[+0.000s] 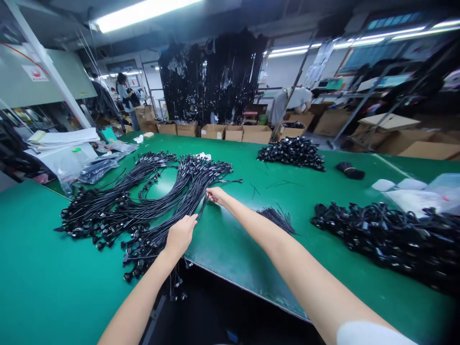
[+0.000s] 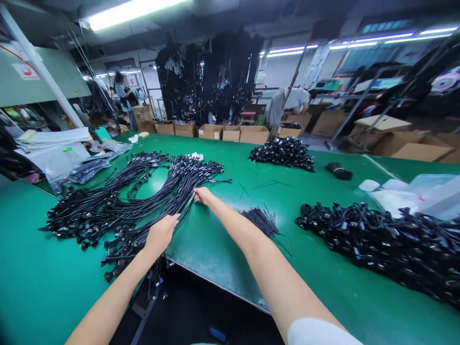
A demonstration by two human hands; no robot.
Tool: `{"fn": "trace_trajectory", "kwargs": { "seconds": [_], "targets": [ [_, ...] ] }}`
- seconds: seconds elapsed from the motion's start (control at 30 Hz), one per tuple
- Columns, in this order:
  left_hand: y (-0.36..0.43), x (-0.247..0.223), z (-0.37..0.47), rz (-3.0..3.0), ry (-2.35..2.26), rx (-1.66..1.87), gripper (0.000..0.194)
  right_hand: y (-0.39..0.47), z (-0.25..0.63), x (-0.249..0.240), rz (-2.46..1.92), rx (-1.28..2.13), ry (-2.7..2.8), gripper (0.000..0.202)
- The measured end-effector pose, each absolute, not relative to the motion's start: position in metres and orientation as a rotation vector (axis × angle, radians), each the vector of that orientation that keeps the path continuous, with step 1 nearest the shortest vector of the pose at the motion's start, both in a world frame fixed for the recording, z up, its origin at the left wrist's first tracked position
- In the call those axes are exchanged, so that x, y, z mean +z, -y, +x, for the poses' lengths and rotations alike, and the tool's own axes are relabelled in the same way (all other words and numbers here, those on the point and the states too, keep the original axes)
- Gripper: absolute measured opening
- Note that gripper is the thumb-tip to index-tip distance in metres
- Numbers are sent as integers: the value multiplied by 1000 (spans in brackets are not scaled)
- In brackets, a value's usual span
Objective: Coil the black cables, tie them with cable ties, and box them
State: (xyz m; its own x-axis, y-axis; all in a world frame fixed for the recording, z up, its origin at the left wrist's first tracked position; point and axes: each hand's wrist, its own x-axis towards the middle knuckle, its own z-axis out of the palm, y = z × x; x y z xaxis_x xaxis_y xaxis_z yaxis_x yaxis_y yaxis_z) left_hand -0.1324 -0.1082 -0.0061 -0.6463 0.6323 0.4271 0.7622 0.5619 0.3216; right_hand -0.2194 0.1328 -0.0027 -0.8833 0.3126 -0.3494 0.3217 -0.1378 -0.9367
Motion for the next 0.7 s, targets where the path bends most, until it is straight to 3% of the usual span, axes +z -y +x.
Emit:
{"fn": "trace_trajectory", "kwargs": {
  "seconds": [0.17,0.33,0.43,0.57,0.7],
  "targets": [
    [134,43,-149,-965,2592,-1112,28,-147,-212,92,415,-2616,-2113,23],
    [177,53,-150,-878,2679,-1286,27,-140,-181,169,-131,-2872,-2050,19],
    [188,54,-131,-901,2632,-1321,23,-135,-158,178,-170,-2892,-2228,19],
    [188,68,-93,-1104,2431,-1511,23,-148,-125,167,199,-2721,-2643,16],
    [190,80,-73,-1216,2438,-1385,27,-170,-58,166,339,-2917,-2725,7]
  ]
}}
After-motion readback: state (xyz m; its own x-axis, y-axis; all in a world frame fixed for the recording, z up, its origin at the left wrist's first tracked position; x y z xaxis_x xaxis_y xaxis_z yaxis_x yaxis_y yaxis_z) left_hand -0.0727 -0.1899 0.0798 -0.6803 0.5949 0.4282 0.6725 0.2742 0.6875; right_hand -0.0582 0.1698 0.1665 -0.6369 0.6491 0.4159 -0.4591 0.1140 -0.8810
